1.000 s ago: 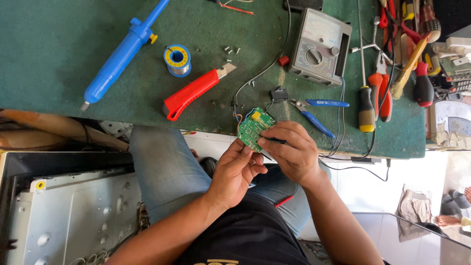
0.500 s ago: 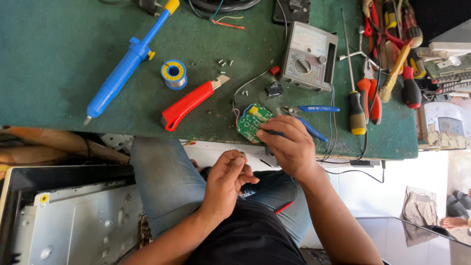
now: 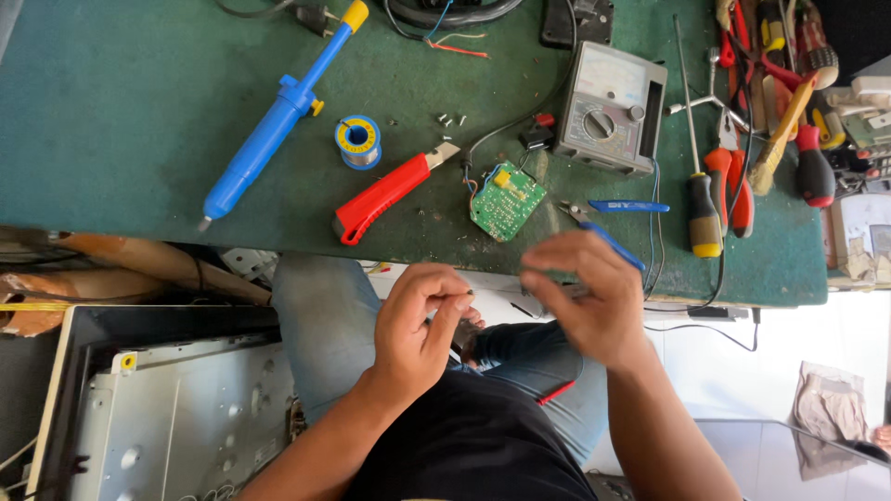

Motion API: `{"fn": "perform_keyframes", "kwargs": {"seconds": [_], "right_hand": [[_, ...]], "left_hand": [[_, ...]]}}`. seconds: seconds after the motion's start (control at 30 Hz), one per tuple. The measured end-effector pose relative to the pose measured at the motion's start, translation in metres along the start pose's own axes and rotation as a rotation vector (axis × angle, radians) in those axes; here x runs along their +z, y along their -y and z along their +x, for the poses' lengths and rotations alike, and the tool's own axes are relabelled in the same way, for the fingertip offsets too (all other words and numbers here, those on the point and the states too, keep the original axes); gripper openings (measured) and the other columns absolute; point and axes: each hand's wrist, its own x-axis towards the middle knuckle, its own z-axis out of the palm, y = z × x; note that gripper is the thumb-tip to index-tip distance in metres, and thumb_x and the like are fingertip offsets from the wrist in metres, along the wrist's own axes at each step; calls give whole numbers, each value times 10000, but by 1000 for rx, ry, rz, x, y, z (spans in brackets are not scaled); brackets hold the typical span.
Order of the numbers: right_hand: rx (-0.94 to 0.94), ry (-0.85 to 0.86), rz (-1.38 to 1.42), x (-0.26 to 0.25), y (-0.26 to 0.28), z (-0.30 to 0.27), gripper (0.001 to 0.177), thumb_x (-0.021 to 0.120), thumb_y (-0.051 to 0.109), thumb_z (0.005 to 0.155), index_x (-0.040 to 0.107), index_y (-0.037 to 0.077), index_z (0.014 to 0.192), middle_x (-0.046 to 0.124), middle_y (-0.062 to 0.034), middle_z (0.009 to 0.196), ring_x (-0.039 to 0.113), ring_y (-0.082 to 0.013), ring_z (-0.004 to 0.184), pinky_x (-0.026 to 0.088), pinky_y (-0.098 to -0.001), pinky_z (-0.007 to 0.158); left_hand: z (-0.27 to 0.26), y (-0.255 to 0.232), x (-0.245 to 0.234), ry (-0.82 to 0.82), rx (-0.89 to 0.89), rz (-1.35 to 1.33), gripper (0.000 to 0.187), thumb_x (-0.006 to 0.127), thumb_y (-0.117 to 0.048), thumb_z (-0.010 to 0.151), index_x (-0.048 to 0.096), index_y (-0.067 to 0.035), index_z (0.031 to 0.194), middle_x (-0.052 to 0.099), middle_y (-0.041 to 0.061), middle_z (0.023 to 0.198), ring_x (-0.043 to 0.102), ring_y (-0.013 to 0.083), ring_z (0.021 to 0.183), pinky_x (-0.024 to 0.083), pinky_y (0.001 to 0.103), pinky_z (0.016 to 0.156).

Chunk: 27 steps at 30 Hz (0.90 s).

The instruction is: The person is repairing a green circuit board on a workbench. They use a soldering iron to work on the board, then use pliers to cut a wire. They also use a multimeter to test the circuit board and handle a small electronic component.

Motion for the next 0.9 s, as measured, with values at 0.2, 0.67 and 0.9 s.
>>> {"fn": "perform_keyframes", "kwargs": {"seconds": [0.2, 0.67, 0.9], "right_hand": [[361, -41, 550, 12, 18, -39, 104, 805, 19, 906, 797, -50, 984, 765, -159, 874, 627, -185, 701, 577, -340, 682], [397, 100, 220, 12, 56, -57, 90, 669, 174, 983, 685, 127, 908, 649, 29, 824, 435, -97, 599, 391, -271, 572], [497, 78, 214, 20, 66, -80, 158, 665, 255, 1008, 707, 127, 924, 628, 30, 748, 519, -127, 657, 436, -310, 633]], "left_hand": [[7, -14, 7, 128, 113, 138, 94, 742, -13, 975, 730, 19, 1063, 707, 109, 963, 770, 234, 746, 691, 323, 674], [-11, -57, -8, 356, 137, 258, 92, 598, -96, 1061, 668, -38, 1072, 671, 151, 1063, 696, 266, 957, 574, 356, 871], [-24, -68, -31, 300, 106, 202, 257, 532, -205, 1070, 676, -64, 910, 696, 124, 909, 700, 244, 862, 591, 326, 744]]}}
